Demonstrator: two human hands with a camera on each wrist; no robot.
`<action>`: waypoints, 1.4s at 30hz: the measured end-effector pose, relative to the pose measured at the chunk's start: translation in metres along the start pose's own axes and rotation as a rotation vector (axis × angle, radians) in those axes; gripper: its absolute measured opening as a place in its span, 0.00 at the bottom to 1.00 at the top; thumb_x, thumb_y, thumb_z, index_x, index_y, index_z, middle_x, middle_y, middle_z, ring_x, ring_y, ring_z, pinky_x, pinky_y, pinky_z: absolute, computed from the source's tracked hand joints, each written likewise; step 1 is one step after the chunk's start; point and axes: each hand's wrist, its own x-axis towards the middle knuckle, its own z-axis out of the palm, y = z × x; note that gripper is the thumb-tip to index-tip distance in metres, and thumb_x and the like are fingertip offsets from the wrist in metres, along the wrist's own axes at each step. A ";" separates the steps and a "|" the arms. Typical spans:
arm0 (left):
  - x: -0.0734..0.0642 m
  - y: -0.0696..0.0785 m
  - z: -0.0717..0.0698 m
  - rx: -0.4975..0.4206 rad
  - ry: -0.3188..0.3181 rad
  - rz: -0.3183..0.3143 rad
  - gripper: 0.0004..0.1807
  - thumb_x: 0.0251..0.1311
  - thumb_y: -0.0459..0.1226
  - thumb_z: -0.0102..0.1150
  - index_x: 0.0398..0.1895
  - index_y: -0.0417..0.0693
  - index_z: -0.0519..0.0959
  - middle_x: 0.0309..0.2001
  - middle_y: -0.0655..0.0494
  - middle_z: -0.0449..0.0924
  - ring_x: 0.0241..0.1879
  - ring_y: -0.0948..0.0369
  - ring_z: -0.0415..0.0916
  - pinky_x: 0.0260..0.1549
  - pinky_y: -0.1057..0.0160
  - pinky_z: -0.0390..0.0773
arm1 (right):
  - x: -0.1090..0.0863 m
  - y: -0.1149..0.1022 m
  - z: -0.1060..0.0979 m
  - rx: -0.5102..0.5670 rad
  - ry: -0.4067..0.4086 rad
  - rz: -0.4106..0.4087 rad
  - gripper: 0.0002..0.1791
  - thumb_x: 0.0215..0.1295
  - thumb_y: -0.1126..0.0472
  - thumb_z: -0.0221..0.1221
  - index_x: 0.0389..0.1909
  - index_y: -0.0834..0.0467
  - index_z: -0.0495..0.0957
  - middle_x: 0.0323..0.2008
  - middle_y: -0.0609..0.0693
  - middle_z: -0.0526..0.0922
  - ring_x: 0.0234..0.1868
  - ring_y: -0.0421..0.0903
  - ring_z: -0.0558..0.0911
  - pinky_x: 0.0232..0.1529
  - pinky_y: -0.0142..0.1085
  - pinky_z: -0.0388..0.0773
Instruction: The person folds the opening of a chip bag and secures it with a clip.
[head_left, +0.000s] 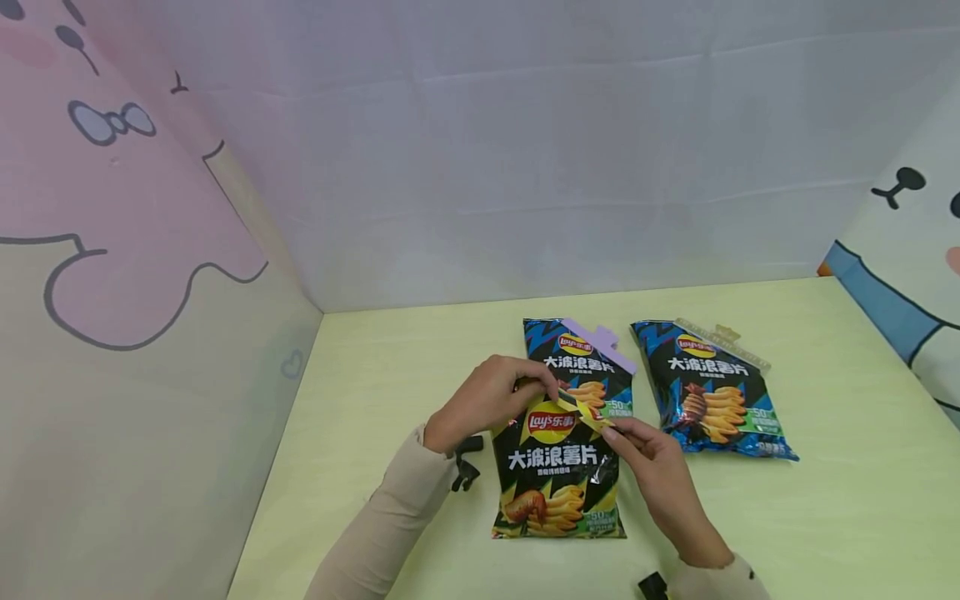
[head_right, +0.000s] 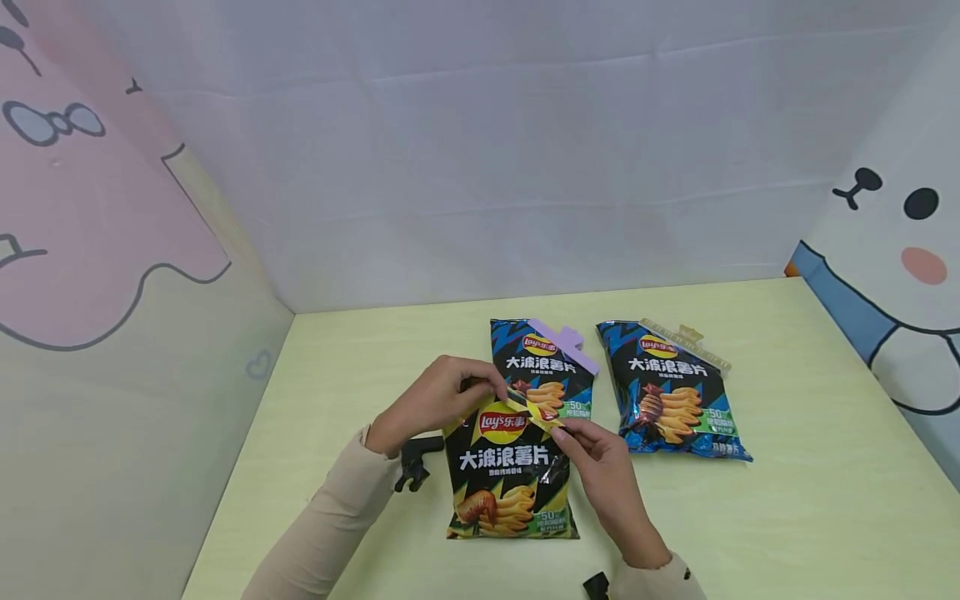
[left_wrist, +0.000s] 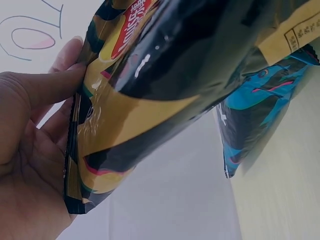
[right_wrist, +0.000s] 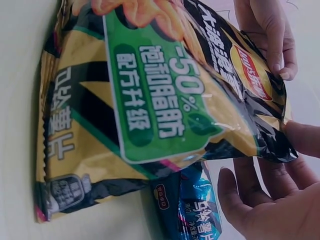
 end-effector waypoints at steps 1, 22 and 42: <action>-0.001 0.000 0.000 0.001 0.006 -0.002 0.14 0.75 0.38 0.52 0.36 0.58 0.87 0.50 0.60 0.88 0.16 0.67 0.61 0.22 0.70 0.64 | 0.001 -0.001 0.000 -0.001 -0.002 0.007 0.20 0.74 0.56 0.58 0.57 0.67 0.78 0.39 0.29 0.85 0.46 0.29 0.83 0.48 0.22 0.78; 0.000 0.006 0.004 0.057 -0.006 -0.038 0.03 0.70 0.45 0.53 0.40 0.60 0.74 0.39 0.60 0.87 0.16 0.68 0.62 0.22 0.68 0.64 | 0.006 -0.005 0.002 -0.014 -0.060 -0.009 0.20 0.73 0.57 0.59 0.58 0.67 0.78 0.42 0.32 0.85 0.45 0.32 0.84 0.49 0.23 0.80; 0.004 0.005 0.012 0.179 0.012 -0.003 0.10 0.69 0.47 0.60 0.45 0.59 0.87 0.40 0.63 0.89 0.22 0.69 0.67 0.25 0.71 0.65 | 0.008 -0.003 0.002 -0.014 -0.077 -0.026 0.20 0.73 0.57 0.59 0.59 0.67 0.79 0.42 0.30 0.84 0.47 0.31 0.83 0.49 0.24 0.80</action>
